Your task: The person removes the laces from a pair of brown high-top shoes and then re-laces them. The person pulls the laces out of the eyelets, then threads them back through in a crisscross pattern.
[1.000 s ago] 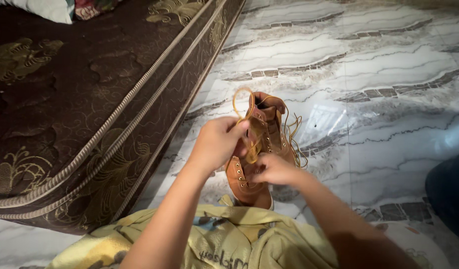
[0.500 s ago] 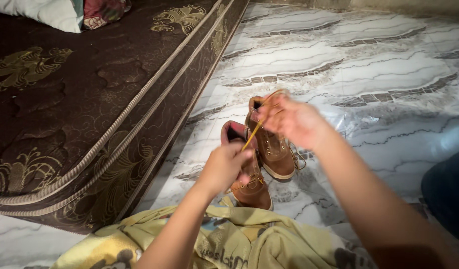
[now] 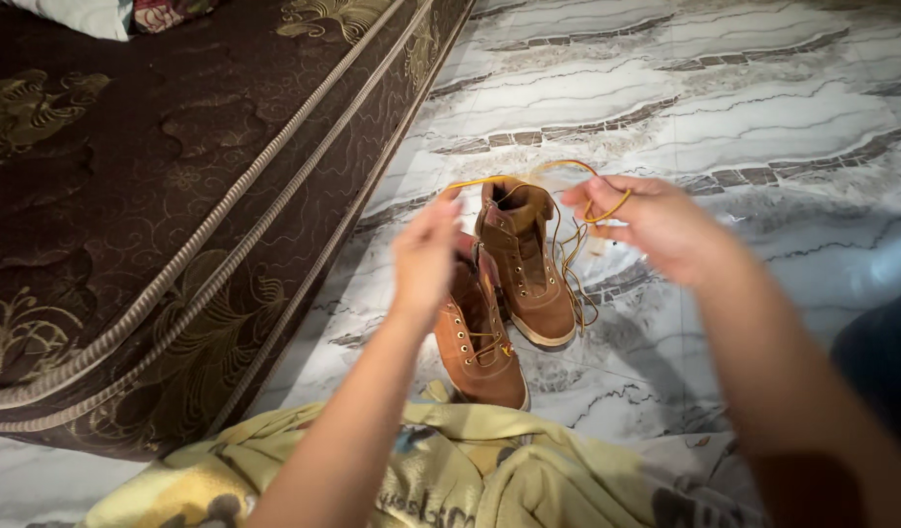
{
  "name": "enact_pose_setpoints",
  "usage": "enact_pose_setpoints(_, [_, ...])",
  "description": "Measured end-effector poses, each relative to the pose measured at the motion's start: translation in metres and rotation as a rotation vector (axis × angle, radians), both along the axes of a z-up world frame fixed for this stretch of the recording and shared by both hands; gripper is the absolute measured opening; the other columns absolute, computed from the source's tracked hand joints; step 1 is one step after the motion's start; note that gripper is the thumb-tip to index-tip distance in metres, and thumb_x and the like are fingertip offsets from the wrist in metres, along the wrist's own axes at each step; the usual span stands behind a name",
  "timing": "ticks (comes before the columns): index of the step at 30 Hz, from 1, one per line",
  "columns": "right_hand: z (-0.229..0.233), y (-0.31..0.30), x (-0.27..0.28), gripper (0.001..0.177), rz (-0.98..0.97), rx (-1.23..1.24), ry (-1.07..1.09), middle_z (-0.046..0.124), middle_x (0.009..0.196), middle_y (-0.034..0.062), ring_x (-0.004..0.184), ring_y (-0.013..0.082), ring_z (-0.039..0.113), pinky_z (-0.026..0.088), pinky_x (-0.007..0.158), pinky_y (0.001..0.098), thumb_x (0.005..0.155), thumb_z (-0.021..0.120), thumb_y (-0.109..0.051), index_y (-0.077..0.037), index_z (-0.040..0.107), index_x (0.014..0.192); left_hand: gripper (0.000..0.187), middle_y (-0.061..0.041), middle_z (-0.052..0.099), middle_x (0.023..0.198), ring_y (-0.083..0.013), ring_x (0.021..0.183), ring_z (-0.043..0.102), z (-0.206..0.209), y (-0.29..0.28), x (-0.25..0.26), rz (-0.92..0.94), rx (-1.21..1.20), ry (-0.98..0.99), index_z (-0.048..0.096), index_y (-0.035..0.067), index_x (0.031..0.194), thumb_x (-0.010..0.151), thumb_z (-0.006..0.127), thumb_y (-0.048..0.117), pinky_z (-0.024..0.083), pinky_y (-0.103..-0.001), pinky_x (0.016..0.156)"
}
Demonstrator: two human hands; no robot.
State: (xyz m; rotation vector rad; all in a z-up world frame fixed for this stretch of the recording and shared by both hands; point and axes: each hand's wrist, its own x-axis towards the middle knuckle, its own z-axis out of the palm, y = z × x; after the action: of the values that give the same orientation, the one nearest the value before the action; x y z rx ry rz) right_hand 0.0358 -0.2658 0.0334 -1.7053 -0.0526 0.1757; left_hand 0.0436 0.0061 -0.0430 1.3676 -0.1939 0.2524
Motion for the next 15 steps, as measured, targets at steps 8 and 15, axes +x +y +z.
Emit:
enact_pose_setpoints(8, [-0.093,0.051,-0.038,0.032,-0.312,0.963,0.628,0.063,0.110,0.0056,0.104,0.0270,0.060,0.047,0.102,0.0513,0.101,0.048,-0.033,-0.016,0.060,0.126,0.083,-0.036,0.026,0.157,-0.0473,0.151,0.021,-0.053,-0.042,-0.055,0.569,0.497,0.118,0.037,-0.006,0.148,0.073,0.073,0.004,0.021,-0.049,0.119])
enact_pose_setpoints(15, [-0.144,0.069,-0.064,0.046,-0.250,0.989,0.736,0.062,0.134,0.0116,0.129,0.0295,0.055,0.045,0.107,0.0507,0.095,0.054,-0.020,-0.009,0.057,0.141,0.048,-0.018,0.063,0.128,-0.0285,0.107,0.061,-0.104,-0.046,-0.160,0.443,0.497,0.109,0.063,0.001,0.128,0.080,0.069,0.000,0.049,-0.039,0.098])
